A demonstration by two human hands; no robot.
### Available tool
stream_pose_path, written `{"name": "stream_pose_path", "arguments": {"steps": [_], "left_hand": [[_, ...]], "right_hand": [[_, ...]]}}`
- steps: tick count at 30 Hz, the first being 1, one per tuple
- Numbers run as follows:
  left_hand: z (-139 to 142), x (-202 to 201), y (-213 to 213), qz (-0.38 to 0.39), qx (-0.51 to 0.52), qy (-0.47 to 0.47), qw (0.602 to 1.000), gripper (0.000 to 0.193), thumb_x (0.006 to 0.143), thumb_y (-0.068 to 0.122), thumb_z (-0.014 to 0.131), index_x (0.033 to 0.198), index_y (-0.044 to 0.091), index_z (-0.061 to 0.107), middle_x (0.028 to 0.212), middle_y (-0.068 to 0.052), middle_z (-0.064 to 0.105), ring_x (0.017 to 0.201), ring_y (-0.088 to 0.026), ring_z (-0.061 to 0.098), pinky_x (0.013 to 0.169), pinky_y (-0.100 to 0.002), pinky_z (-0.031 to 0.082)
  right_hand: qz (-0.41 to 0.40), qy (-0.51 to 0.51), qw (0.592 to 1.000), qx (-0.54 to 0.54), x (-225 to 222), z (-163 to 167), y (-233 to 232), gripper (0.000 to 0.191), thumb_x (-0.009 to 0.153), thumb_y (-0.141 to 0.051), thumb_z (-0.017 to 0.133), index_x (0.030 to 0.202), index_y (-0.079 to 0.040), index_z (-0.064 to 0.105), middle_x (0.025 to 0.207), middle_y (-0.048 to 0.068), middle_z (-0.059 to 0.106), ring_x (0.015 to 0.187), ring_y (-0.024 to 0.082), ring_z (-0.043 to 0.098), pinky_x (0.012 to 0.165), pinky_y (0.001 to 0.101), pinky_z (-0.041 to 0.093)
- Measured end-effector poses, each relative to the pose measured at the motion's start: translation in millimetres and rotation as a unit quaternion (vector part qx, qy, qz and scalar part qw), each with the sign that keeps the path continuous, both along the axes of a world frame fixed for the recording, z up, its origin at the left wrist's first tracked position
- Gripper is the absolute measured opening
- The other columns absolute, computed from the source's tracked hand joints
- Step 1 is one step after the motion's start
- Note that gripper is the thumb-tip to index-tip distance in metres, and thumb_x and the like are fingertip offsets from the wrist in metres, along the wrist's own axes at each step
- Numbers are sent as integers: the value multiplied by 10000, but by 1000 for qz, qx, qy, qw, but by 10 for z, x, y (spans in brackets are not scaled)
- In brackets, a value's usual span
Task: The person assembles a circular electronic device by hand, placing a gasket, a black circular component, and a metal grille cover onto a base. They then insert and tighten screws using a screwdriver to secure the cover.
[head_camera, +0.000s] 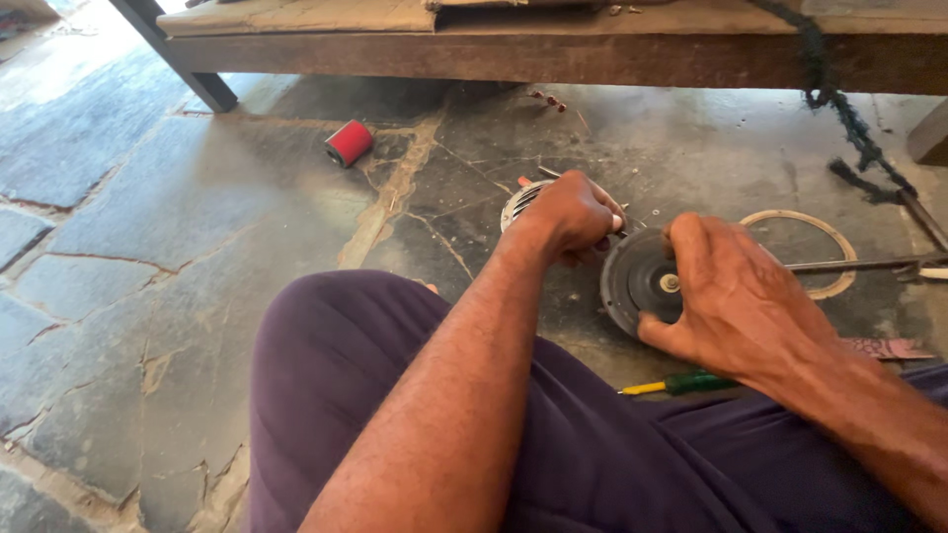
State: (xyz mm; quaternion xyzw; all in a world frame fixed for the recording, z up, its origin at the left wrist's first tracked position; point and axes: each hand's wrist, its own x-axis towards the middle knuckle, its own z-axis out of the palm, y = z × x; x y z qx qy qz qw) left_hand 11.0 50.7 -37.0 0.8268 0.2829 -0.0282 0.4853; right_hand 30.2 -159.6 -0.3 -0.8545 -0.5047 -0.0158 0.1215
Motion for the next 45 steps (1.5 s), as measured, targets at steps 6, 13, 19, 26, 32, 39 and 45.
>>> {"name": "stream_pose_path", "arguments": {"steps": [6,13,19,26,32,39,45], "left_hand": [[43,-28,-20,-3,-17,-2,1000,219,891,119,648,1016,116,828,816,-86,789,612,-204,722,527,-374,603],[41,-49,-26,-1,-86,-12,996,205,879,14,643,978,42,820,791,-119,774,562,-179,685,478,-349,562],[81,-67,-42,1,-88,-2,996,279,846,-81,604,985,35,816,748,-112,764,542,-162,687,471,-327,581],[135,-116,-97,9,-81,-13,997,276,807,-129,620,943,7,819,724,-125,752,534,-169,676,422,-318,526],[197,-147,-130,19,-61,-21,998,235,802,-111,646,927,0,812,738,-126,766,558,-177,708,441,-324,562],[187,-159,-145,17,3,-31,999,221,754,-74,697,889,43,826,783,-118,794,615,-168,744,502,-322,610],[152,-164,-131,4,24,-31,999,218,736,-57,709,875,62,827,796,-127,805,638,-169,762,526,-321,616]], "right_hand": [[24,-30,999,8,4,-71,-16,698,675,-367,878,1125,-21,472,1067,224,596,1052,392,597,902,502,525],[12,-34,998,-44,27,-115,12,690,683,-379,845,1154,-53,461,1065,191,581,1073,348,577,944,472,523],[-5,-10,997,-81,40,-120,43,642,728,-394,821,1154,-82,457,1060,166,574,1056,306,579,937,445,543],[5,-19,997,-73,25,-111,43,634,727,-382,818,1151,-80,458,1046,162,575,1033,308,583,922,450,543],[-1,-11,996,-89,36,-121,48,636,736,-383,822,1168,-83,463,1067,160,579,1065,305,586,941,444,542],[-6,-5,999,-43,104,-202,-4,939,664,-492,909,1340,-46,434,1262,182,542,1239,336,545,1058,470,485],[6,-20,994,-103,175,-351,-15,1588,469,-634,966,1633,-55,54,1577,281,262,1409,442,313,1116,521,346]]}}
